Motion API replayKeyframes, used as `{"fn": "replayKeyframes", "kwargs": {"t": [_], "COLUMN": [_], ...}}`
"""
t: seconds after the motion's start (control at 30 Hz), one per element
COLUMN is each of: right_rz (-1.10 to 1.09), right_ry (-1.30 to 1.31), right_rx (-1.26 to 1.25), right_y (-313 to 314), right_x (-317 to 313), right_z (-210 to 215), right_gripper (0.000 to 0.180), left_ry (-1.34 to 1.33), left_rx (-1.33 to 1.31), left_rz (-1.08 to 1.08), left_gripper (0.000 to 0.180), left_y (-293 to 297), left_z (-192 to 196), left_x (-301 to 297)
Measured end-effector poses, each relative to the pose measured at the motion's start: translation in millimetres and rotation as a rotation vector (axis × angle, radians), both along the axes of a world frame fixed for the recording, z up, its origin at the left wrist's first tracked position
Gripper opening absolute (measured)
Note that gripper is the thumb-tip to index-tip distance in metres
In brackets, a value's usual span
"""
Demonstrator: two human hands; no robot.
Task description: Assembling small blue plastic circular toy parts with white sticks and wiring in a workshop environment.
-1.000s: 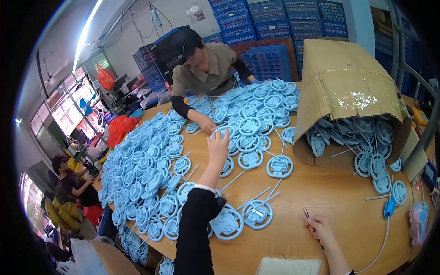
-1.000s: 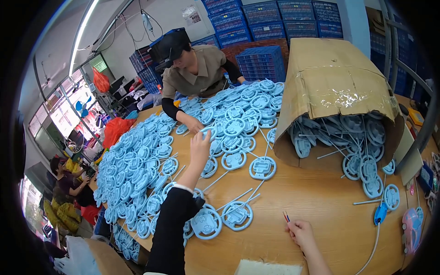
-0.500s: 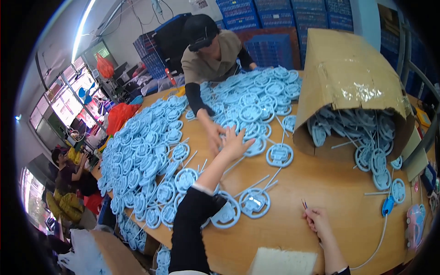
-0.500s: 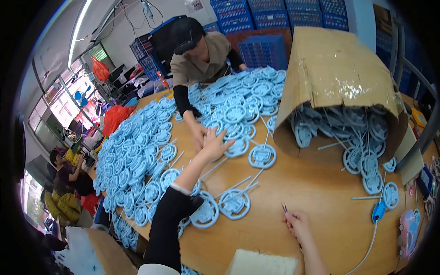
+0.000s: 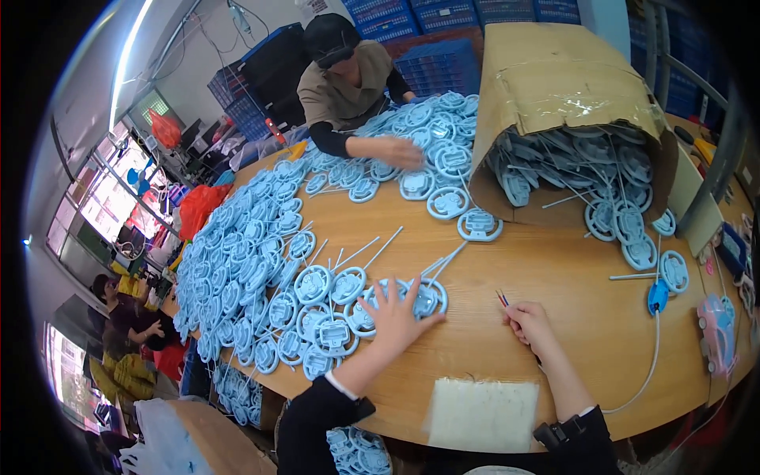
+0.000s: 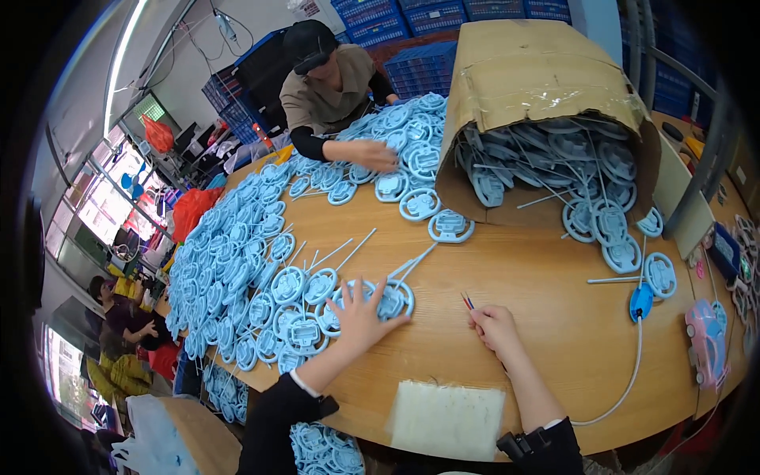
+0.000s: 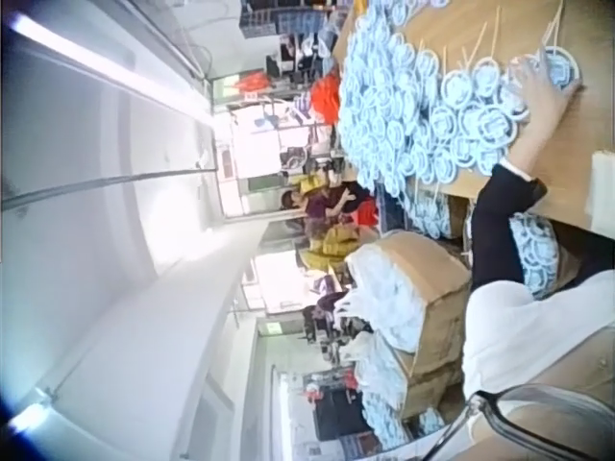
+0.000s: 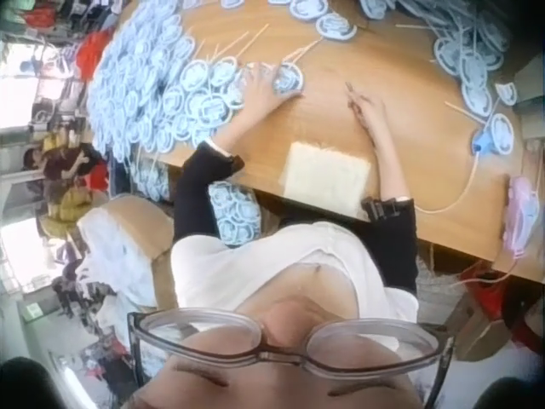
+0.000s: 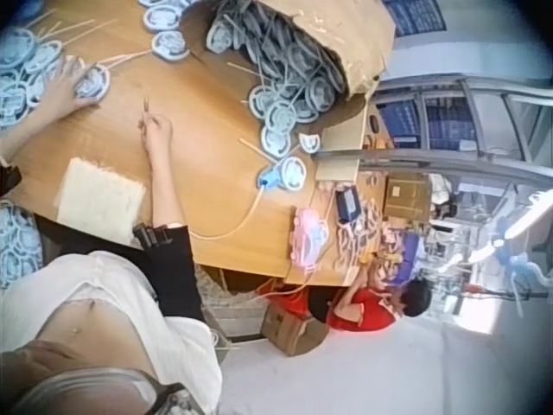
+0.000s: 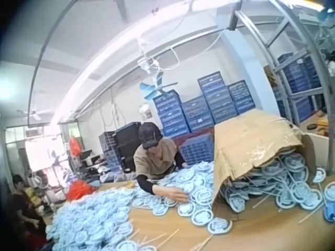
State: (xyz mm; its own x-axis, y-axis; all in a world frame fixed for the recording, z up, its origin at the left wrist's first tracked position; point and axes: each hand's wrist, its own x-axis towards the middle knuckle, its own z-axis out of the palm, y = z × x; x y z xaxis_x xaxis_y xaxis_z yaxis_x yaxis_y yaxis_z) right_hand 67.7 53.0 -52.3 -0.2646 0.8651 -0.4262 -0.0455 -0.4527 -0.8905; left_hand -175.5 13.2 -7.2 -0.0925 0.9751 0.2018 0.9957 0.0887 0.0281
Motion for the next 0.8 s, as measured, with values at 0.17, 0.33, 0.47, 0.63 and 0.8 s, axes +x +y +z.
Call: {"fn": "replayKeyframes", "kwargs": {"t": [0.17,0.33,0.47,0.63,0.8], "right_rz": [0.0,0.03,0.014,-0.002,0.017], "right_ry": [0.037,-0.012,-0.01,-0.017,-0.06], "right_rx": [0.011,0.036,0.061,0.03,0.056], "right_y": [-0.9,-3.8,-2.9,1.0,0.2], "right_x": [3.4,-9.6,2.5,3.0,-5.4], "right_z": [-3.8,-2.2,-4.0,-4.2,2.9], "right_gripper": [0.019,0.019,0.019,0.019,0.021], "left_ry": [0.053,-0.075,0.052,-0.046,-0.105], "left_rx": [0.109,0.074,0.1,0.034,0.053], "left_rz": [0.015,0.145,0.127,0.267,0.51], "left_gripper": [0.073,0.084,0.088,0.102,0.106], "left_y": [57.2,114.7,101.2,-41.6,-109.0], "left_z": [-18.5,-28.9,-8.0,17.4,-15.3], "left_x": [-18.1,-71.5,-55.8,-39.7,-82.6]}}
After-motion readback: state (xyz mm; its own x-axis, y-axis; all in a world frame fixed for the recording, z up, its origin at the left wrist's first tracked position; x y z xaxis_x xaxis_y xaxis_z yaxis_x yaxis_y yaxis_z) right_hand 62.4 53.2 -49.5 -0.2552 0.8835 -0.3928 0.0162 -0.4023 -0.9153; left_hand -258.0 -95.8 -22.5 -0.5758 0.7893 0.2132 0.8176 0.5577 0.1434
